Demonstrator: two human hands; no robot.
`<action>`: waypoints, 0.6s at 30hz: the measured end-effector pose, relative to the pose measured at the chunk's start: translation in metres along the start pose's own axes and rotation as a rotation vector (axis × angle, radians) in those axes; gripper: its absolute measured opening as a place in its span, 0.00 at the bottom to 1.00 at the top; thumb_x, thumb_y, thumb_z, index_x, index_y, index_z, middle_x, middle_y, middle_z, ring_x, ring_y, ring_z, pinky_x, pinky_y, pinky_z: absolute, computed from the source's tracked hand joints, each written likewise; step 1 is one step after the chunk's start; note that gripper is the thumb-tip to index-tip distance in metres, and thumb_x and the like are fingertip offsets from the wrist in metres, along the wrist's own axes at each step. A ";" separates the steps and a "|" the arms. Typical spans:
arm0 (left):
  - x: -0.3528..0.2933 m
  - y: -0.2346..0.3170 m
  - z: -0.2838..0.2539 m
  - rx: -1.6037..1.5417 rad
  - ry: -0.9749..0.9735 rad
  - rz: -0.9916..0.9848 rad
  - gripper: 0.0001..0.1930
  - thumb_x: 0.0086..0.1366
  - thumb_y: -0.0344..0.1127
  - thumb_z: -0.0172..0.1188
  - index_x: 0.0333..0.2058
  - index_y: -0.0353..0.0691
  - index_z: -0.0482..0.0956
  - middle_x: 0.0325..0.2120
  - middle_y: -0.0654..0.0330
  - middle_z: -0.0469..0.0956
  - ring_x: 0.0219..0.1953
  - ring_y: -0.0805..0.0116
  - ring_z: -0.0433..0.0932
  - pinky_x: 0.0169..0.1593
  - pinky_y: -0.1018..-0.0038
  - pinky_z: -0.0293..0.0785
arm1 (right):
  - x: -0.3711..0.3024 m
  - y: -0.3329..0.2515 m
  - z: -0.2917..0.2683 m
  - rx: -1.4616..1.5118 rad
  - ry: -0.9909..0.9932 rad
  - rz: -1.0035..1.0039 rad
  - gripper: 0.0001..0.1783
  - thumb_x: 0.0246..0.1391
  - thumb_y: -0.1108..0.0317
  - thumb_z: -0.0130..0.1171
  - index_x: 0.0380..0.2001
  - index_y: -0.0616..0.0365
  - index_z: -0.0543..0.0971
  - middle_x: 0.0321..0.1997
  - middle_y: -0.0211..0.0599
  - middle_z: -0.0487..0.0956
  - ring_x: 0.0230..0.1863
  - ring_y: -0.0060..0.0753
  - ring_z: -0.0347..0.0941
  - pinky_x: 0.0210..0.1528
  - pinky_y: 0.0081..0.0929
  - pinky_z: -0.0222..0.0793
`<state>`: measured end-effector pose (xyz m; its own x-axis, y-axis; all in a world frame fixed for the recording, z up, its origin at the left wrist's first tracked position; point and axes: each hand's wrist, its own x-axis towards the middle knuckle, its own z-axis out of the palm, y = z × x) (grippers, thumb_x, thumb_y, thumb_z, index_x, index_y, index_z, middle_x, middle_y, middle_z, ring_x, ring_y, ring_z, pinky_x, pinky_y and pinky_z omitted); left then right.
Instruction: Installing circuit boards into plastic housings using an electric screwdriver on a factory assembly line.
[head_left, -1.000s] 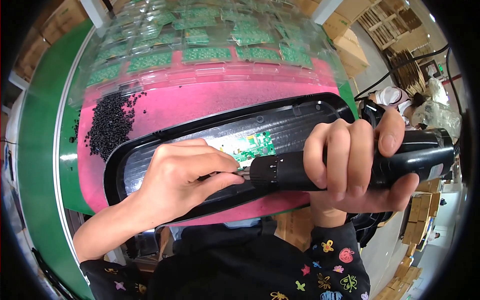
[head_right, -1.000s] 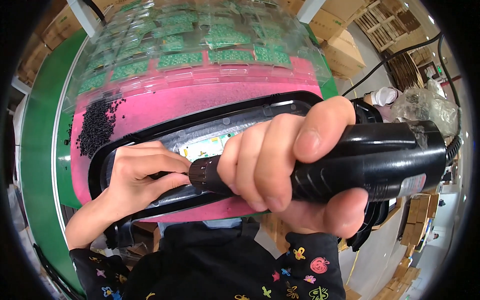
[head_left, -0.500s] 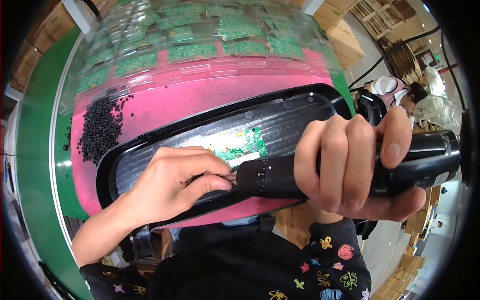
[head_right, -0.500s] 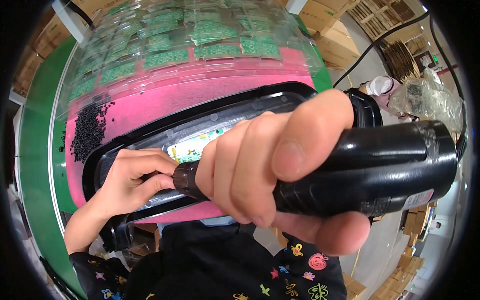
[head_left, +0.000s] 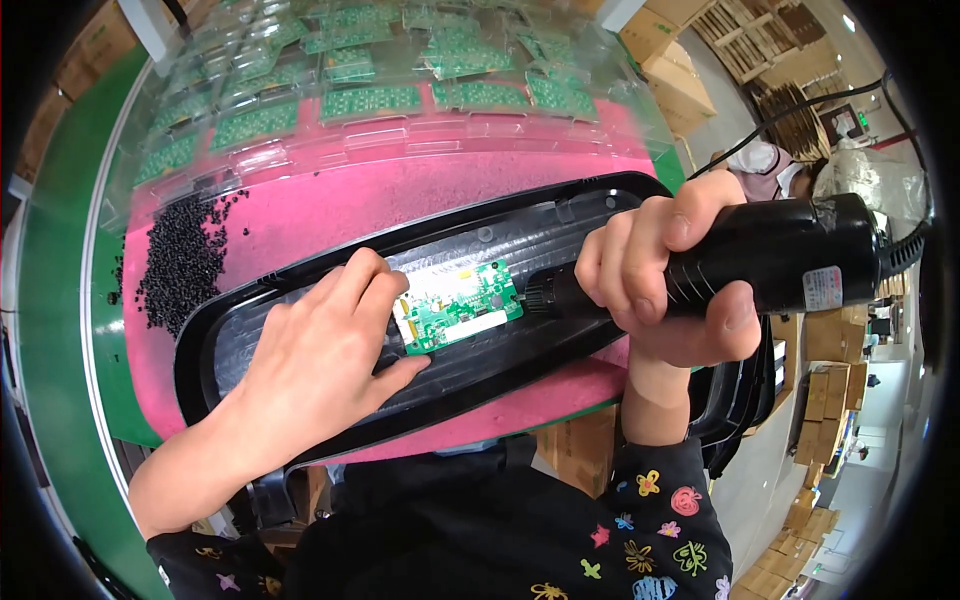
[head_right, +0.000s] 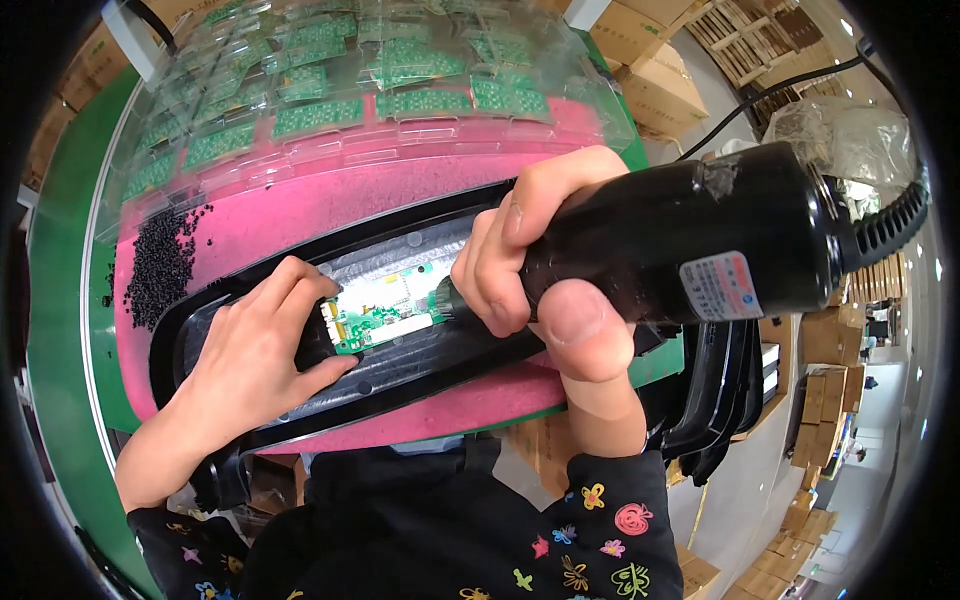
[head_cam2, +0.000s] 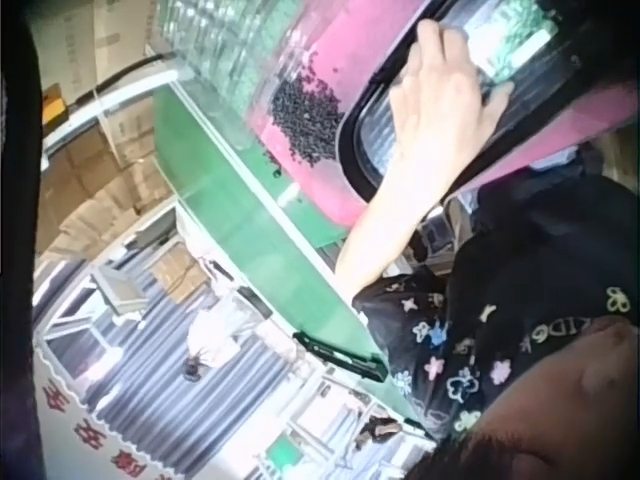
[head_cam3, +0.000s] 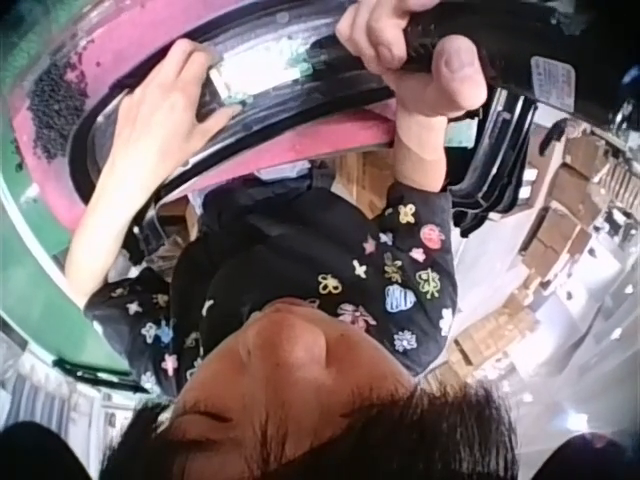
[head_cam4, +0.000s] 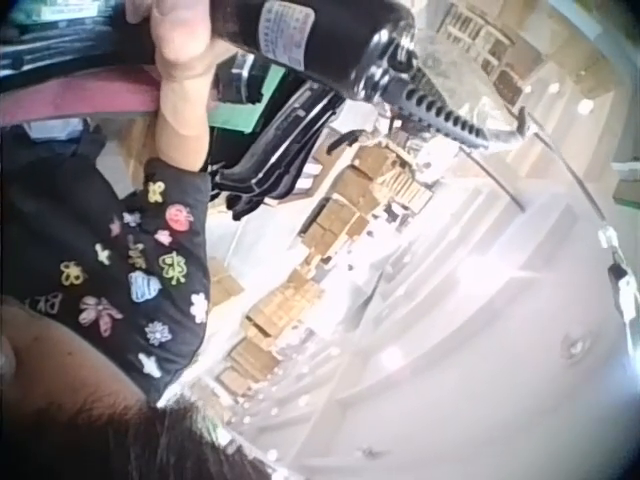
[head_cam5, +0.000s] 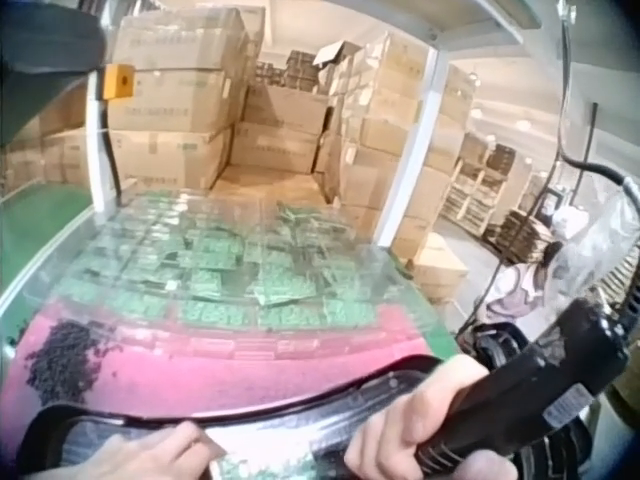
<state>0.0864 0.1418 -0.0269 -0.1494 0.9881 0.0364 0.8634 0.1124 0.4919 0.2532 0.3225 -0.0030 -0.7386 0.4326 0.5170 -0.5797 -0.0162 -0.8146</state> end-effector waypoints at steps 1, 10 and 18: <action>0.000 0.000 0.000 0.000 0.001 0.009 0.26 0.47 0.37 0.73 0.43 0.35 0.72 0.41 0.57 0.72 0.36 0.54 0.78 0.35 0.63 0.76 | -0.001 0.001 0.000 -0.016 0.006 -0.002 0.24 0.54 0.47 0.57 0.40 0.56 0.65 0.16 0.26 0.67 0.13 0.21 0.60 0.18 0.22 0.58; 0.001 0.000 0.002 0.024 0.006 0.034 0.25 0.49 0.36 0.71 0.43 0.34 0.71 0.40 0.57 0.72 0.38 0.55 0.77 0.35 0.64 0.76 | -0.003 -0.001 0.010 -0.108 0.075 0.037 0.24 0.53 0.47 0.58 0.39 0.55 0.65 0.17 0.26 0.66 0.13 0.21 0.59 0.18 0.22 0.57; -0.003 -0.002 0.003 0.036 0.030 0.059 0.24 0.49 0.35 0.70 0.43 0.34 0.72 0.40 0.56 0.72 0.38 0.55 0.77 0.36 0.65 0.76 | 0.004 0.011 0.009 -0.030 -0.048 0.090 0.23 0.53 0.50 0.59 0.38 0.55 0.65 0.16 0.25 0.64 0.13 0.20 0.58 0.18 0.21 0.56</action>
<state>0.0871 0.1386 -0.0303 -0.1122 0.9895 0.0908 0.8877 0.0588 0.4567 0.2413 0.3162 -0.0074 -0.8033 0.3867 0.4530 -0.5002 -0.0252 -0.8655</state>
